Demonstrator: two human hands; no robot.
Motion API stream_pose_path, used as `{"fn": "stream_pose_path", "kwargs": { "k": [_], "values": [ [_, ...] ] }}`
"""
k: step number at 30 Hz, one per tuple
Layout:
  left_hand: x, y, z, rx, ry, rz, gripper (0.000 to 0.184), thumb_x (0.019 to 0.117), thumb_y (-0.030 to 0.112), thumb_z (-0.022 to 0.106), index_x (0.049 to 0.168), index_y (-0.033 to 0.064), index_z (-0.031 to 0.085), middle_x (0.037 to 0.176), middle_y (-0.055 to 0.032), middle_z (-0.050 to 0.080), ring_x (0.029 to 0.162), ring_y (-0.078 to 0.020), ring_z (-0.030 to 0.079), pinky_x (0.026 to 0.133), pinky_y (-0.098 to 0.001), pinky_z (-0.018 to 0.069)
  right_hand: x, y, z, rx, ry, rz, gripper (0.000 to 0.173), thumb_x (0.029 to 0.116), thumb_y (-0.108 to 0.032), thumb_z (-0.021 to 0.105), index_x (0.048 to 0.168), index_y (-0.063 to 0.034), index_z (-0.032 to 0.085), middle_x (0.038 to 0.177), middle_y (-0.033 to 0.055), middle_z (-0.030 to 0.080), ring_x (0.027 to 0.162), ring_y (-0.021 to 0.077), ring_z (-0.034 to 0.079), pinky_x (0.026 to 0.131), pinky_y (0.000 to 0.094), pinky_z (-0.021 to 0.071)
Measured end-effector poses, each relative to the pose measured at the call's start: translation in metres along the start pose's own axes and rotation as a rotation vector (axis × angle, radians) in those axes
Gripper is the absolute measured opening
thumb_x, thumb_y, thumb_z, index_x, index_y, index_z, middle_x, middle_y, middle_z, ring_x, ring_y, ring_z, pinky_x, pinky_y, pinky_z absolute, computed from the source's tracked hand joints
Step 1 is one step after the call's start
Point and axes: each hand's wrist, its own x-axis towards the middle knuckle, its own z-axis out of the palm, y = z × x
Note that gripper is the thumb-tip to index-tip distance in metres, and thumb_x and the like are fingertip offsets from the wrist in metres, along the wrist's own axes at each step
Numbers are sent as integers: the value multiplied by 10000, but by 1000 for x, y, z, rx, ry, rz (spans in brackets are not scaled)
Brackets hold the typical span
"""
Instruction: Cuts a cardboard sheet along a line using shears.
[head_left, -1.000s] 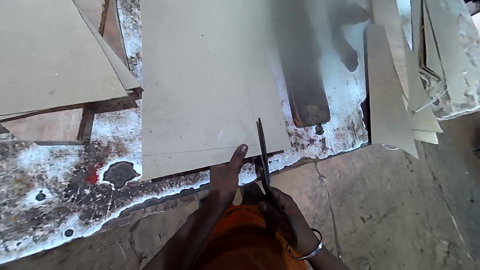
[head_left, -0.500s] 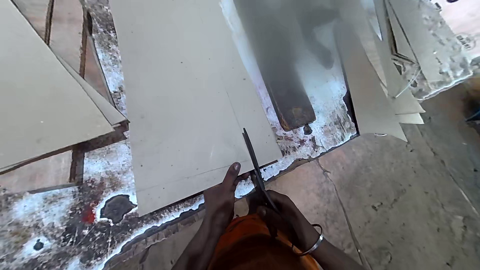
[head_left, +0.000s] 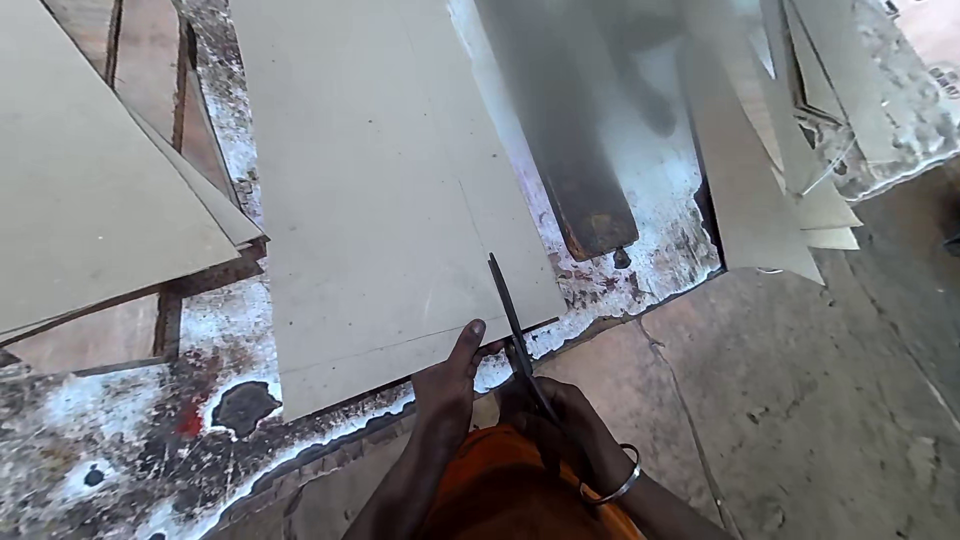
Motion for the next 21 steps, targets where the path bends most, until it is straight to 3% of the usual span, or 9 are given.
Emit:
{"fn": "stream_pose_path", "kwargs": {
  "k": [8, 14, 21],
  "values": [
    [0, 1, 3, -11, 46, -17, 186, 927, -70, 650, 1112, -83, 633, 948, -249, 733, 736, -348, 745, 725, -474, 653, 0, -3, 0, -33, 16, 13, 360, 932, -399, 727, 827, -88, 579, 600, -2, 510, 451, 101, 485, 423, 269, 433],
    [-1, -3, 7, -44, 107, -16, 220, 924, -51, 660, 1138, -65, 614, 970, -214, 735, 753, -333, 745, 710, -480, 655, 1, 4, -4, 49, -154, -79, 426, 1016, -488, 589, 1038, -63, 571, 692, 11, 530, 557, 112, 529, 527, 284, 488],
    [-1, -2, 5, 13, 38, 28, 248, 920, -29, 692, 1159, -38, 626, 1014, -223, 723, 796, -357, 742, 733, -500, 656, 1, 0, -8, -119, -102, -13, 511, 964, -572, 625, 1025, -68, 566, 743, 22, 535, 569, 119, 515, 509, 289, 464]
  ]
}}
